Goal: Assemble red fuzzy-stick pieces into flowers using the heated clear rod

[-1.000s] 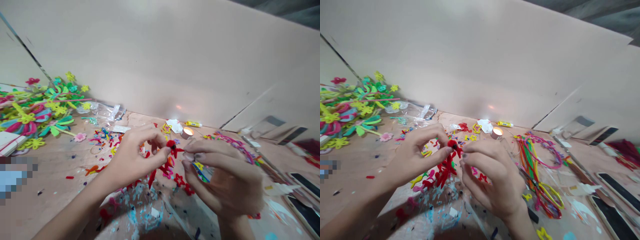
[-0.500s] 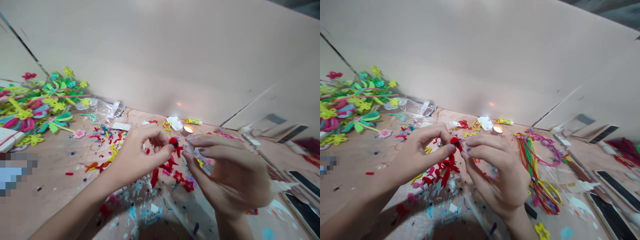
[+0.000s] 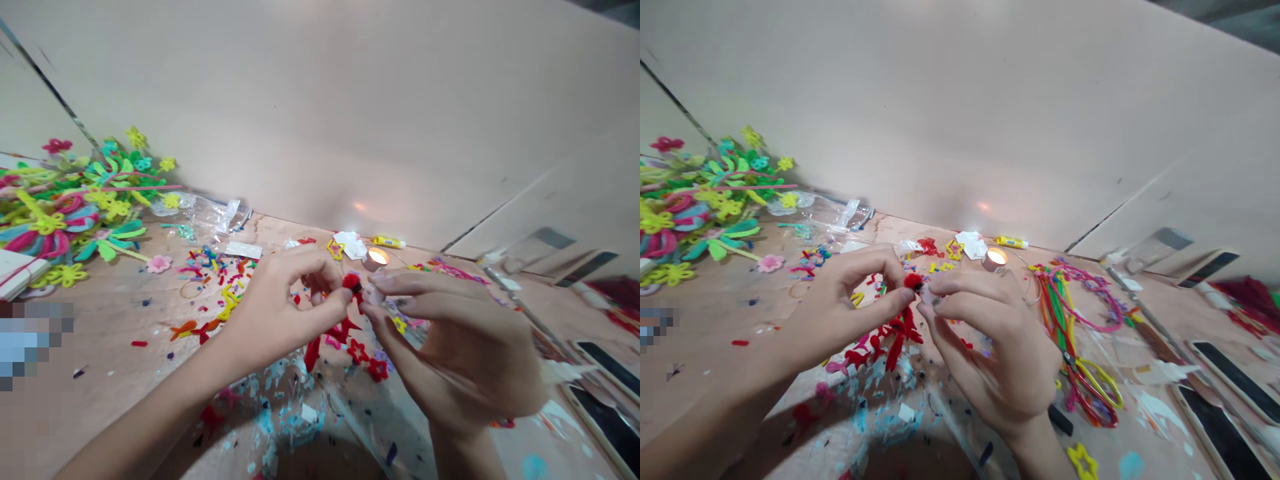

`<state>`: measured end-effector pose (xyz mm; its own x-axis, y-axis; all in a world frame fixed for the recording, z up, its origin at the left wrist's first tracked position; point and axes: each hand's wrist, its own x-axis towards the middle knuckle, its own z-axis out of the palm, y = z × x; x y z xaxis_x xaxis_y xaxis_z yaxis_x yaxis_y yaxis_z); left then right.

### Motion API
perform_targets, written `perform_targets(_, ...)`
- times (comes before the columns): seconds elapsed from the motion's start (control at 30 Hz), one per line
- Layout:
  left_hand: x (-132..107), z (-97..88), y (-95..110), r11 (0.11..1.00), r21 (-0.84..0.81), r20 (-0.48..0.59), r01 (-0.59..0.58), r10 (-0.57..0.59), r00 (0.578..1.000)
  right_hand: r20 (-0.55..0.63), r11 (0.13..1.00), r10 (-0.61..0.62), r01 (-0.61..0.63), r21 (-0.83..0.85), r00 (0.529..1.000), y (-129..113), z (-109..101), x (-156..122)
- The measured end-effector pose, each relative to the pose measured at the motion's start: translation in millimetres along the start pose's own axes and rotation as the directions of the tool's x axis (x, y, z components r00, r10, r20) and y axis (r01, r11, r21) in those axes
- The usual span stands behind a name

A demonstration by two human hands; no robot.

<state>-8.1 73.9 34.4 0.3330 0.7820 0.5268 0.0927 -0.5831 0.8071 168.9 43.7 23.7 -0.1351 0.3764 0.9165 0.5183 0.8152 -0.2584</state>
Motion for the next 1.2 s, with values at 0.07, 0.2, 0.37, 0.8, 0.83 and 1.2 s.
perform_targets(0.07, 0.1, -0.2, 0.4, 1.0, 0.008, -0.002, -0.005, 0.005, 1.0, 0.011, 1.0, -0.009, 0.009, -0.003, 1.0, 0.2, -0.3, 0.3)
perform_targets(0.2, -0.3, -1.3, 2.1, 1.0, 0.006, 0.011, 0.002, -0.002, 1.0, 0.026, 1.0, -0.011, 0.011, 0.001, 1.0, 1.3, -0.7, 0.2)
perform_targets(0.37, -0.6, -1.7, 1.8, 1.0, -0.008, 0.002, 0.001, -0.001, 1.0, 0.047, 1.0, -0.009, 0.008, 0.024, 0.999, 2.9, -1.2, -1.0)
perform_targets(0.8, -1.4, -0.7, 0.5, 1.0, -0.015, -0.002, 0.009, -0.009, 1.0, -0.024, 0.999, 0.028, -0.027, 0.018, 0.999, -3.7, -0.5, 2.6)
perform_targets(0.83, -1.4, -0.9, 0.4, 1.0, -0.018, -0.002, 0.01, -0.01, 1.0, -0.016, 1.0, 0.03, -0.03, 0.01, 0.999, -3.1, 0.0, 2.2)
perform_targets(1.2, 0.4, -3.3, 1.5, 0.997, -0.072, 0.035, 0.025, -0.022, 0.999, 0.026, 0.999, 0.031, -0.031, 0.022, 0.999, -2.3, -1.0, 0.9)
